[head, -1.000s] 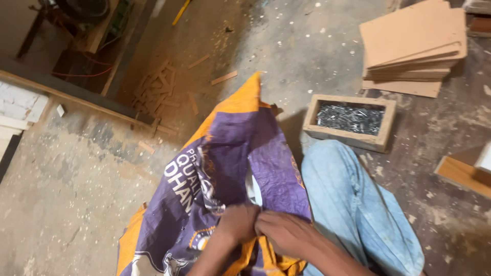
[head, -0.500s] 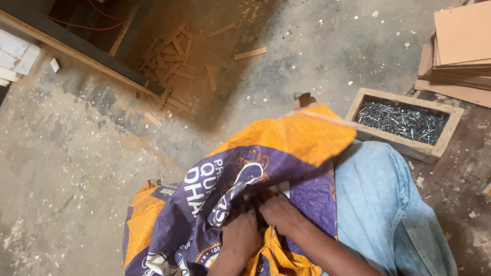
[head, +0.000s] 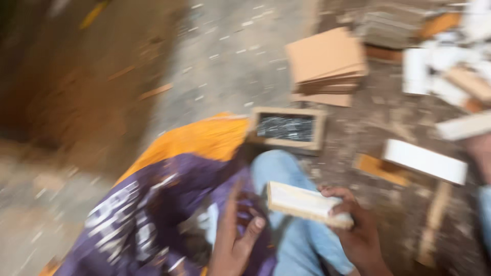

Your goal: The person sits on the floor assembling small wooden boxes. They take nails from a wooden nail tray, hold a box side against a base, and hammer nails to fasten the pieces, then set finished boxes aside and pick up the next one.

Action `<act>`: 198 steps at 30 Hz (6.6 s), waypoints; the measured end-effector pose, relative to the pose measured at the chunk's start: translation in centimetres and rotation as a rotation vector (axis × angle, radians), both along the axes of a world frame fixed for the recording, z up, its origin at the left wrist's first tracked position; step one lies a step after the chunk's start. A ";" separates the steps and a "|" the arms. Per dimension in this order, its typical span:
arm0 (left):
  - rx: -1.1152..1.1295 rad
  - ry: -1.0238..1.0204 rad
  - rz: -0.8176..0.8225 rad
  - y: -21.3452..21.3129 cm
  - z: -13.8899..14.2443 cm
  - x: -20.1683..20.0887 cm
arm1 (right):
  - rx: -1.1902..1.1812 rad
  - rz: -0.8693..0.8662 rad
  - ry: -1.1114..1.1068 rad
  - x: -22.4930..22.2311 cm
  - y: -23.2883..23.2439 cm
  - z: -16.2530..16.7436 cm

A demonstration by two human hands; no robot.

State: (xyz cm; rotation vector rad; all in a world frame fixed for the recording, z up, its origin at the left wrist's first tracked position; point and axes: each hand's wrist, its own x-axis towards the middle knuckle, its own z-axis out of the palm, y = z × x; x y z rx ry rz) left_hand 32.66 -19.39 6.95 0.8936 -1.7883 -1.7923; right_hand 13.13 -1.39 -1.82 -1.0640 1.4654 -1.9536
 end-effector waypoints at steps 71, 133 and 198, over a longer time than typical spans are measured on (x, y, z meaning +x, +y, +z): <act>-1.233 -0.125 -0.873 16.0 -6.3 -34.2 | 0.962 -0.905 0.147 -16.0 12.2 -11.4; -1.209 -0.128 -0.922 15.8 -5.6 -34.2 | 0.529 -0.636 0.357 -18.4 16.2 -7.3; -0.774 -0.644 0.044 -5.1 -14.1 -26.9 | 0.444 -0.560 0.287 -18.0 16.3 -5.2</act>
